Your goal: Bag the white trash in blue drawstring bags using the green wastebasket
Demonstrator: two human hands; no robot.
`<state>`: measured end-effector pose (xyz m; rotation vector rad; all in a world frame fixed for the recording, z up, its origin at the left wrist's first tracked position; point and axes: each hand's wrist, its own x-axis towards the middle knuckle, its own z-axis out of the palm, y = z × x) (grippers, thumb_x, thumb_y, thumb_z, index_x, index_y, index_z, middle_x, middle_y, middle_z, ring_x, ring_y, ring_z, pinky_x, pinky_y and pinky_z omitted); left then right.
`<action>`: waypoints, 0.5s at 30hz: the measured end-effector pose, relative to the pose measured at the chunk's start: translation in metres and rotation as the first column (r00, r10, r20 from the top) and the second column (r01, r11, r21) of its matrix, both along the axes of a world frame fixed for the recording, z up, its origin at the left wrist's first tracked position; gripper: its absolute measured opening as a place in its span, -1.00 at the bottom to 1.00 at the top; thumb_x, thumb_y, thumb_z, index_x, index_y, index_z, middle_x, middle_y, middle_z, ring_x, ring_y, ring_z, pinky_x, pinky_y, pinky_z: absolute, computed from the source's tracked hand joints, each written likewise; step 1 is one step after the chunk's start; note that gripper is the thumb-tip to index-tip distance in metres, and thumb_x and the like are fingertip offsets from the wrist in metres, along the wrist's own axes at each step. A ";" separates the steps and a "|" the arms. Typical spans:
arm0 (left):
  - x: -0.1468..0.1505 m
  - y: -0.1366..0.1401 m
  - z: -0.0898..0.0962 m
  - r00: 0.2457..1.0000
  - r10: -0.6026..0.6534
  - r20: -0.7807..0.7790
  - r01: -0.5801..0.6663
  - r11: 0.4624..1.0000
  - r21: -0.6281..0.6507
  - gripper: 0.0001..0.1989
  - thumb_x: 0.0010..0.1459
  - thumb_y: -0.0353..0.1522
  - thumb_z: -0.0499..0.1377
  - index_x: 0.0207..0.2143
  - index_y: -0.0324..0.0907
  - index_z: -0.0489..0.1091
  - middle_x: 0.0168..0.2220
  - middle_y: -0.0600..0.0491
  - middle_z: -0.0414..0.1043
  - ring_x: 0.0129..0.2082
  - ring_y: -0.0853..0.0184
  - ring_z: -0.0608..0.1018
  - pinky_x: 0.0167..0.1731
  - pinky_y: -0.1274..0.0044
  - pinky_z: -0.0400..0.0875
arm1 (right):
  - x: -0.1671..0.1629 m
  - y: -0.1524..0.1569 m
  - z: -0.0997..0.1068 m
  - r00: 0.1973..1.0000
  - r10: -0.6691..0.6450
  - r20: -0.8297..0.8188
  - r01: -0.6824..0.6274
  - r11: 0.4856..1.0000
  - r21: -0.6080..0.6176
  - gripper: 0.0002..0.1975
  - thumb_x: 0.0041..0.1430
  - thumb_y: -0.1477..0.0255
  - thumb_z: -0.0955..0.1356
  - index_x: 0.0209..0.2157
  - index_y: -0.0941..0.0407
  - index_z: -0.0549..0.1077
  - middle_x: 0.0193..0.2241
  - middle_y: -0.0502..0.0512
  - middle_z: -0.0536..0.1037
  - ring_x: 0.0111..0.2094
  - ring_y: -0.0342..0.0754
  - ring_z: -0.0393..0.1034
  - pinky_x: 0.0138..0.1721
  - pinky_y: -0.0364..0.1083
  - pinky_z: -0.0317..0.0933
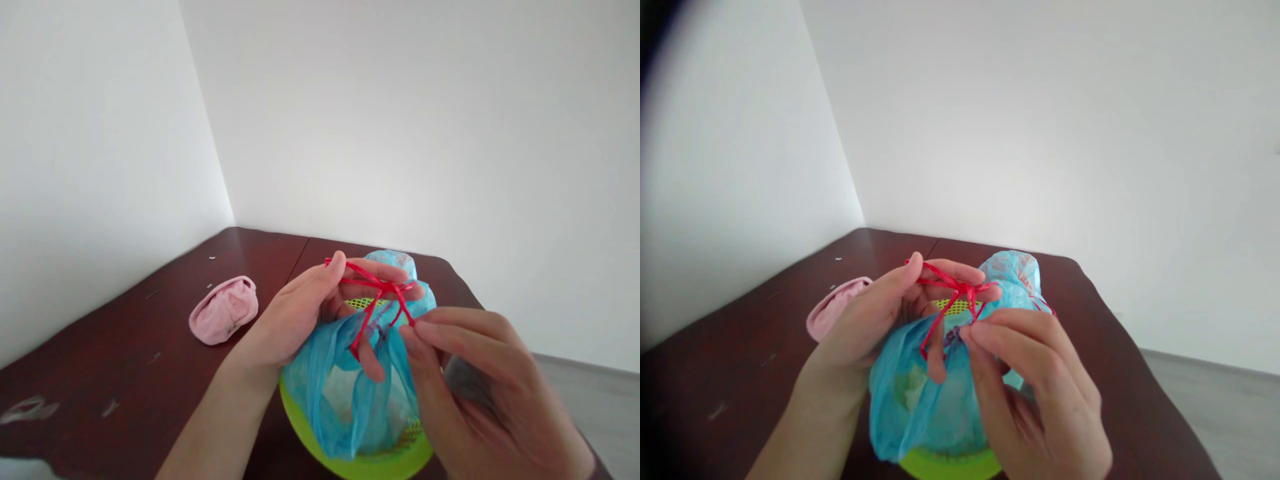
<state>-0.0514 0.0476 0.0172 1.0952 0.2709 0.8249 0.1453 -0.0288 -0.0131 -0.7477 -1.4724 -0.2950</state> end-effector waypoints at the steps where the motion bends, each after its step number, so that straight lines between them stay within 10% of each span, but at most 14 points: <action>1: 0.001 -0.001 0.001 1.000 0.017 0.001 -0.017 1.000 0.010 -0.34 0.62 0.16 0.20 0.27 -0.21 0.68 -0.04 -0.16 0.83 -0.55 0.26 0.73 -0.50 0.50 0.55 | -0.002 0.001 0.001 0.999 0.026 0.032 -0.025 0.999 -0.027 -0.58 0.37 0.69 0.58 0.12 -0.04 0.75 -0.12 0.09 0.81 -0.21 0.10 0.75 -0.22 0.08 0.71; 10: -0.003 -0.001 0.005 0.987 0.158 0.003 -0.156 0.968 0.197 -0.35 0.63 0.18 0.19 0.15 -0.23 0.66 -0.29 -0.07 0.71 -0.49 0.28 0.66 -0.54 0.54 0.45 | -0.003 0.009 0.005 0.964 0.186 0.190 -0.129 0.953 -0.275 -0.51 0.44 0.66 0.50 0.28 -0.01 0.69 0.08 0.15 0.84 -0.05 0.10 0.83 -0.07 0.00 0.75; 15: -0.012 -0.005 0.002 0.887 0.461 0.012 -0.406 0.768 0.495 -0.36 0.67 0.15 0.13 -0.09 -0.19 0.69 -0.29 -0.08 0.67 -0.30 0.21 0.65 -0.25 0.43 0.56 | -0.004 -0.001 -0.001 0.993 0.085 0.086 -0.074 0.990 -0.120 -0.58 0.33 0.68 0.55 0.13 0.01 0.72 -0.15 0.08 0.81 -0.25 0.07 0.75 -0.26 0.00 0.64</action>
